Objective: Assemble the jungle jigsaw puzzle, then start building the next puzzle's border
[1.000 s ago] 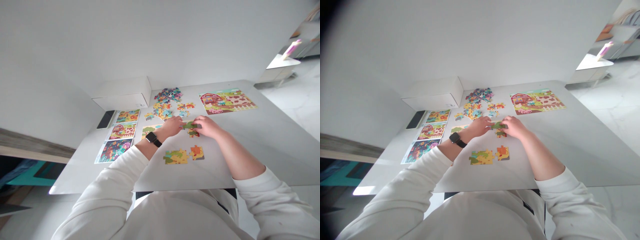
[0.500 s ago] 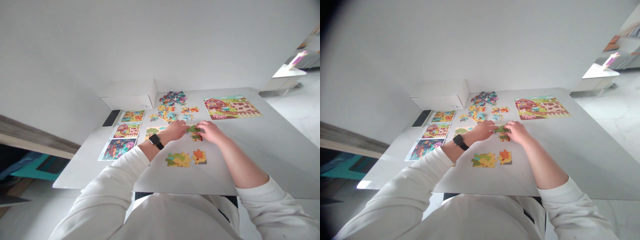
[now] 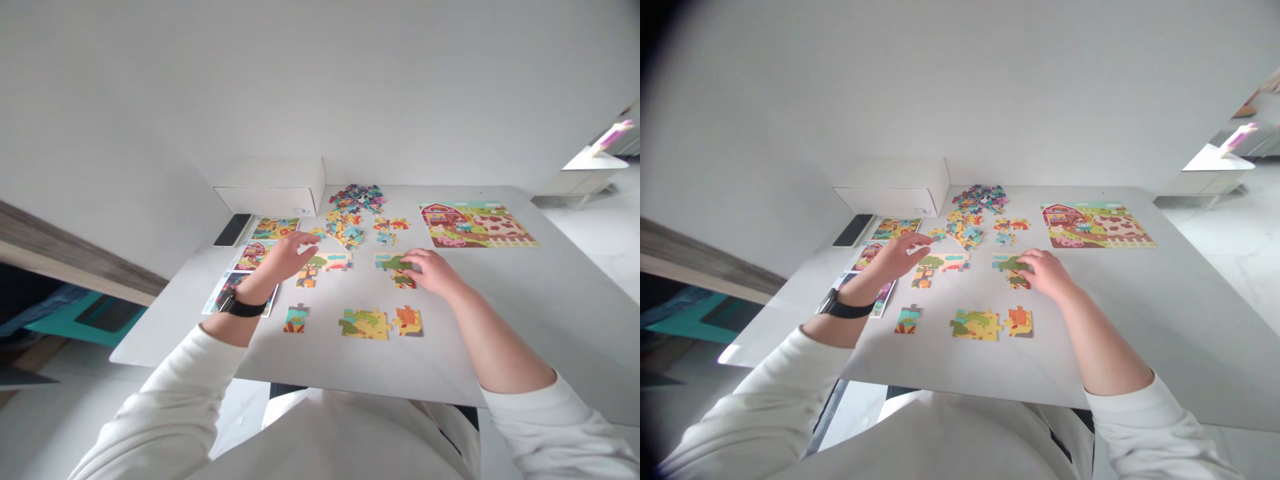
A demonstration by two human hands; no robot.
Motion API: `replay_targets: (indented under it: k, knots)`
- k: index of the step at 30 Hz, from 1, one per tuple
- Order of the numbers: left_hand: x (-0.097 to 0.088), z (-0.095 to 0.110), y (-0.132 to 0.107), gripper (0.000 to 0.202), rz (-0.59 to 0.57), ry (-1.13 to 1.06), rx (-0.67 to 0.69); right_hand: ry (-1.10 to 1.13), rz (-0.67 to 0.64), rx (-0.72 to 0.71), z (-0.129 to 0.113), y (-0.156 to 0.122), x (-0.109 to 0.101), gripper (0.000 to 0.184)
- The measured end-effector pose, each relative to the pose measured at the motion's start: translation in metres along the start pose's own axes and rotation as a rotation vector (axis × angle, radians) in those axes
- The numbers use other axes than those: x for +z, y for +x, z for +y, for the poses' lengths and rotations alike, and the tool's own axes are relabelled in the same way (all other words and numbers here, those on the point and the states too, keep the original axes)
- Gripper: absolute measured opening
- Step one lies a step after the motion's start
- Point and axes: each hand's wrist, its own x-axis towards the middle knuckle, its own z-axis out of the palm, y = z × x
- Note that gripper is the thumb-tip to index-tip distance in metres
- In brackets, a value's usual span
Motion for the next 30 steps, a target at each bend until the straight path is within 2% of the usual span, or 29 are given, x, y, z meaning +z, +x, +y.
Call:
replay_targets:
  k: [3, 5, 8, 12, 15, 18, 22, 24, 30]
  knots:
    - [-0.008, -0.007, -0.023, 0.036, 0.082, -0.160, -0.107, 0.026, 0.050, 0.025, -0.002, -0.001, -0.001, 0.026]
    - [-0.003, -0.012, -0.032, 0.038, 0.127, -0.204, -0.162, 0.039, 0.079, 0.043, -0.004, -0.001, -0.003, 0.025]
    - [0.008, -0.015, -0.035, 0.037, 0.136, -0.156, -0.203, 0.045, 0.103, 0.068, -0.009, 0.000, -0.004, 0.024]
    - [0.013, -0.014, -0.035, 0.040, 0.088, -0.055, -0.153, 0.029, 0.145, 0.096, -0.018, 0.002, -0.003, 0.022]
    - [0.012, -0.013, -0.037, 0.046, 0.045, -0.068, -0.103, 0.009, 0.167, 0.104, -0.026, 0.005, -0.005, 0.021]
    - [0.012, -0.014, -0.039, 0.044, 0.056, -0.067, -0.099, -0.010, 0.141, 0.114, -0.034, 0.015, -0.009, 0.019]
    - [0.014, -0.015, -0.040, 0.039, 0.070, -0.041, -0.089, -0.071, 0.010, 0.101, -0.045, 0.045, -0.011, 0.014]
    - [0.016, -0.015, -0.039, 0.038, 0.066, -0.028, -0.093, -0.133, -0.061, 0.121, -0.053, 0.066, -0.007, 0.019]
    - [0.021, -0.018, -0.038, 0.037, 0.015, -0.093, -0.090, -0.255, -0.164, 0.143, -0.080, 0.130, 0.021, 0.034]
